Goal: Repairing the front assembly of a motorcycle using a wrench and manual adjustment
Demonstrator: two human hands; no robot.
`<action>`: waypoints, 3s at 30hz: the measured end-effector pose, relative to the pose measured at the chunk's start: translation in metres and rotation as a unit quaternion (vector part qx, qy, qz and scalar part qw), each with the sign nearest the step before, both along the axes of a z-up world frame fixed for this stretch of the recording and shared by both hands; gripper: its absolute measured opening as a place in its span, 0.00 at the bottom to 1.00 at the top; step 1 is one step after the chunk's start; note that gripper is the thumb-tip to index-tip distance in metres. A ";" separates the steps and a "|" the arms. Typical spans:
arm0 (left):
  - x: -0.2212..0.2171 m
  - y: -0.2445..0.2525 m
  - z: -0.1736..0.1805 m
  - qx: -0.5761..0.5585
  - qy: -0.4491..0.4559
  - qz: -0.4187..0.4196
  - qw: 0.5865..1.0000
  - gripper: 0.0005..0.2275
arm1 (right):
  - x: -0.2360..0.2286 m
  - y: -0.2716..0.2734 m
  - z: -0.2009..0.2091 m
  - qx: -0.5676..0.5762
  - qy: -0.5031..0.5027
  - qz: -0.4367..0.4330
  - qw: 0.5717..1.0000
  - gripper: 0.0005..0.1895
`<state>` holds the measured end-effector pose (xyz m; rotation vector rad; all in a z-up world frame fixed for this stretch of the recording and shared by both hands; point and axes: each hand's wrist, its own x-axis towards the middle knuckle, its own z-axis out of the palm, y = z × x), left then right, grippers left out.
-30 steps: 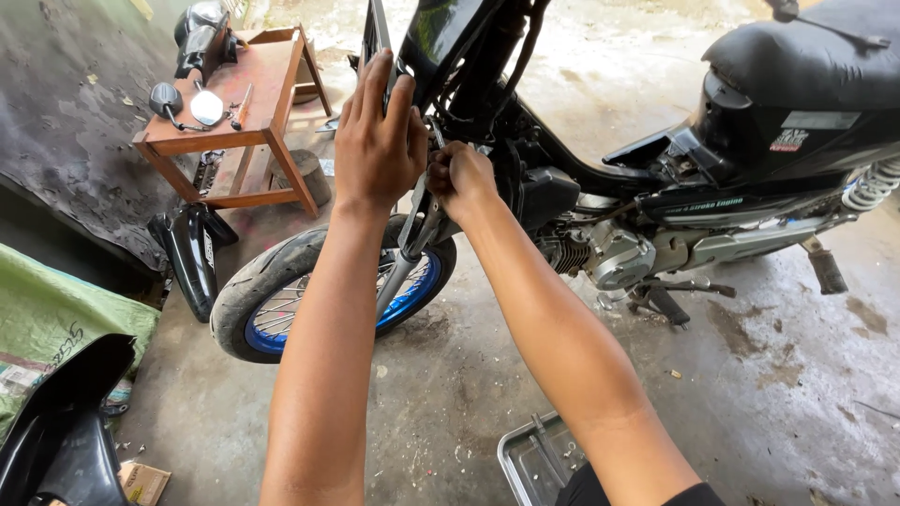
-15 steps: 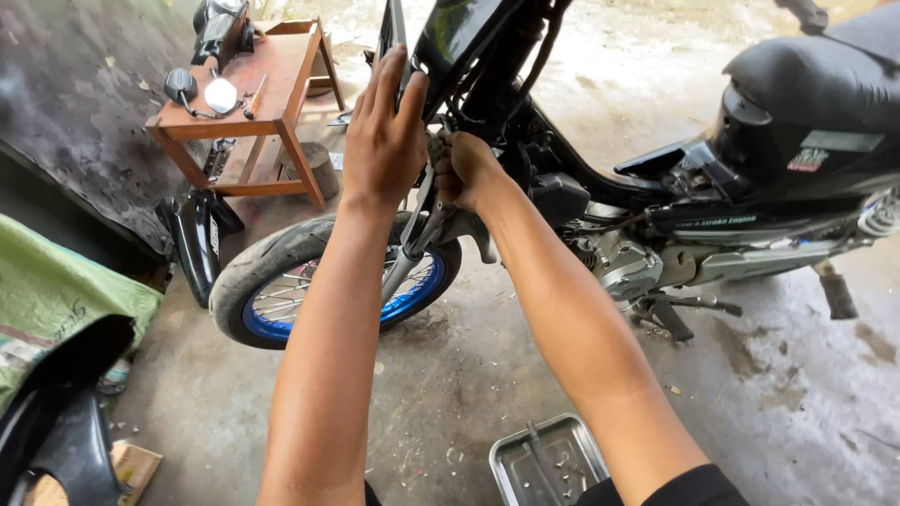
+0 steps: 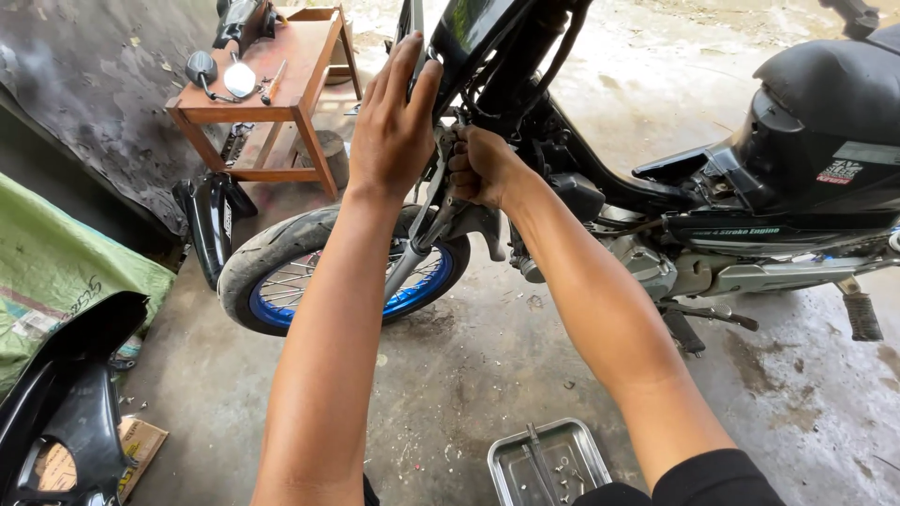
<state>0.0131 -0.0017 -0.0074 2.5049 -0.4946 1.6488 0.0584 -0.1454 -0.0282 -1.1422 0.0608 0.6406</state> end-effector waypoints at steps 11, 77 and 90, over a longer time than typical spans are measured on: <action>0.000 0.002 0.000 0.008 -0.013 0.006 1.000 0.15 | 0.003 -0.004 -0.002 0.016 0.015 0.009 1.000 0.20; -0.019 0.017 0.023 0.018 0.079 -0.053 0.995 0.13 | 0.006 0.055 -0.041 0.050 -0.086 -0.247 0.964 0.13; -0.005 0.012 0.030 -0.149 0.087 -0.184 0.968 0.22 | -0.020 0.029 -0.015 0.001 -0.038 -0.249 0.968 0.11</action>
